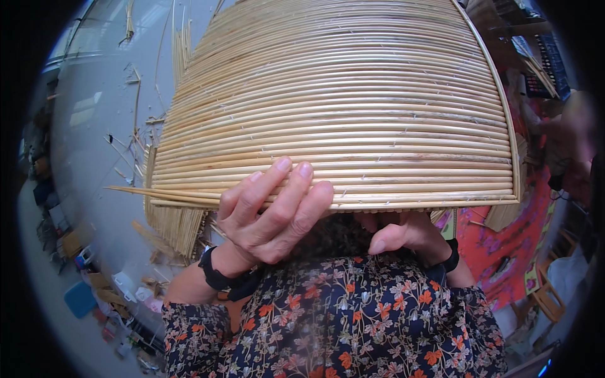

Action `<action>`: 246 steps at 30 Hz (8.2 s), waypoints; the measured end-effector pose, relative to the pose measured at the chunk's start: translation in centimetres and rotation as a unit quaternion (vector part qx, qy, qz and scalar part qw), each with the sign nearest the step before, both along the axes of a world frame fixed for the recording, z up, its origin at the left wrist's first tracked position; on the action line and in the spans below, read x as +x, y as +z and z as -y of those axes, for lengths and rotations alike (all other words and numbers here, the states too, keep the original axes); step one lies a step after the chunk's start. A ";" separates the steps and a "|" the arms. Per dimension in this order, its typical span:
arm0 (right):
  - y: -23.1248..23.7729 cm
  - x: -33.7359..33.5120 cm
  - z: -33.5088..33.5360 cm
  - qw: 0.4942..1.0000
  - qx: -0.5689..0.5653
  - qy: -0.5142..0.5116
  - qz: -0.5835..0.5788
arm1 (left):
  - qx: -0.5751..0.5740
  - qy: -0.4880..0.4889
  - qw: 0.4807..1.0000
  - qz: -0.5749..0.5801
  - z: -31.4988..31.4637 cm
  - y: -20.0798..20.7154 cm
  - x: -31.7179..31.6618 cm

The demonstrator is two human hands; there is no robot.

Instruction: The person weaves a bamboo mat by hand, threading thin bamboo strips through a larger frame. They use pliers to trim excess material and apply glue to secure joints. The person continues weaving and adjusting the mat throughout the clip.

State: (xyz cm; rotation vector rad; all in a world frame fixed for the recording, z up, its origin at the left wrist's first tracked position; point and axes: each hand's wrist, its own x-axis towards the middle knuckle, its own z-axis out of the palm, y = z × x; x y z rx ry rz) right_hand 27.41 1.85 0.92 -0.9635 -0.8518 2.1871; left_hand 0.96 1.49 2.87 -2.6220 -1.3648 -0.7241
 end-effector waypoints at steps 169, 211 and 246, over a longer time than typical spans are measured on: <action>9.8 0.5 -10.3 0.670 0.628 0.234 0.320 | 0.088 0.021 0.993 0.077 1.0 -1.7 2.0; 9.7 0.1 -11.4 0.594 0.685 0.351 0.232 | 0.034 0.011 0.997 0.064 2.2 -0.8 1.6; 10.4 -2.9 -11.9 0.558 0.682 0.403 0.249 | 0.066 0.015 0.991 0.119 0.9 -1.1 1.9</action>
